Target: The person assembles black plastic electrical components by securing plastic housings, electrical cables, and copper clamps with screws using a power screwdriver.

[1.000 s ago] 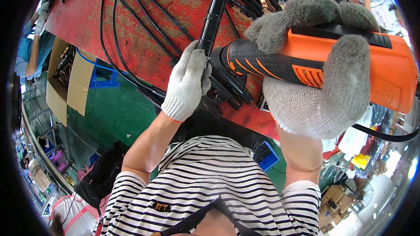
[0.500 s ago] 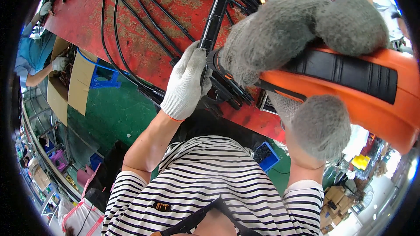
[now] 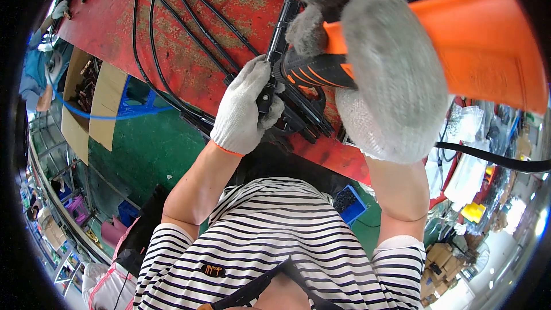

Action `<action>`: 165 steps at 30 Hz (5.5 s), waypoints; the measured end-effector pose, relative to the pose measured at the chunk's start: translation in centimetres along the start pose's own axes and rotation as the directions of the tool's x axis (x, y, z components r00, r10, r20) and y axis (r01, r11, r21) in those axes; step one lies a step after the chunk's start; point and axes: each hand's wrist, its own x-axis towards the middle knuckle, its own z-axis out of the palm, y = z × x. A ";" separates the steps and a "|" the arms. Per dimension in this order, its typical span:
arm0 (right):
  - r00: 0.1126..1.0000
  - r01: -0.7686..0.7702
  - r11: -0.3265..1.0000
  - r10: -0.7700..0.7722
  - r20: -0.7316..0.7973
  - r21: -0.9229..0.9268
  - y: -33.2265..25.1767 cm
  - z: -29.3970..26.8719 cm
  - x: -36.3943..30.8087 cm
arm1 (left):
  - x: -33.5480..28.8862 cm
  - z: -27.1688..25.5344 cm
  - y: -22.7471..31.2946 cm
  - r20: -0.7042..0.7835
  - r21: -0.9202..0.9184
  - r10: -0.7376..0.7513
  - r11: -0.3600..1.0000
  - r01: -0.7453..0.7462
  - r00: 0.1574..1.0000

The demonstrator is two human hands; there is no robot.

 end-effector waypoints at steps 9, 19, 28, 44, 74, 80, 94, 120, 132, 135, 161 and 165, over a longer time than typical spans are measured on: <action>0.998 -0.053 0.999 0.052 -0.037 -0.009 0.7 0.8 0.7 | 0.6 0.2 -1.2 -0.065 0.001 0.153 0.988 -0.153 0.986; 0.999 -0.040 0.999 0.040 -0.012 -0.029 2.1 0.3 0.5 | 0.8 0.2 -1.6 -0.143 -0.004 0.174 0.984 -0.176 0.974; 1.000 -0.006 0.997 0.004 -0.019 -0.082 3.0 -0.4 -0.3 | 1.0 0.3 -1.7 -0.155 0.036 0.217 0.976 -0.214 0.964; 0.960 0.162 0.981 -0.132 -0.246 0.110 -4.1 -6.5 -2.6 | -3.7 1.0 0.0 -0.126 0.102 0.178 0.981 -0.165 0.976; 0.816 0.166 0.977 -0.059 -0.574 0.136 -4.6 -14.3 -10.7 | 5.8 4.2 1.0 0.840 0.503 0.210 -0.648 -0.572 0.501; 0.760 0.156 0.984 -0.066 -0.646 0.083 -4.7 -15.8 -12.0 | 5.8 3.9 1.7 0.651 0.755 0.293 -0.345 -0.557 0.701; 0.897 -0.084 0.986 0.138 -0.420 0.144 -3.0 -12.3 -8.1 | 26.6 -0.6 18.6 -0.071 0.990 0.371 -0.085 0.111 0.926; 0.667 -0.682 0.557 0.740 0.090 0.473 2.7 -7.3 -7.1 | 6.1 9.4 12.1 -0.104 -0.501 0.239 0.826 -0.258 0.965; 0.791 -0.478 0.814 0.562 -0.241 0.330 1.7 -5.6 -6.8 | 3.7 10.3 13.5 0.083 -0.500 0.355 0.823 -0.269 0.931; 0.813 -0.437 0.755 0.564 -0.144 0.489 1.1 -7.2 -6.3 | 2.5 12.1 11.8 -0.051 -0.306 0.284 0.908 -0.286 0.957; 0.633 -0.651 0.632 0.758 -0.159 0.420 -2.2 -6.2 -9.8 | 5.0 9.9 7.3 -0.047 -0.381 0.134 0.914 -0.141 0.990; 0.647 -0.659 0.617 0.756 -0.094 0.431 -1.2 -5.7 -9.9 | 2.3 7.7 5.8 -0.092 -0.170 0.189 0.965 -0.202 0.978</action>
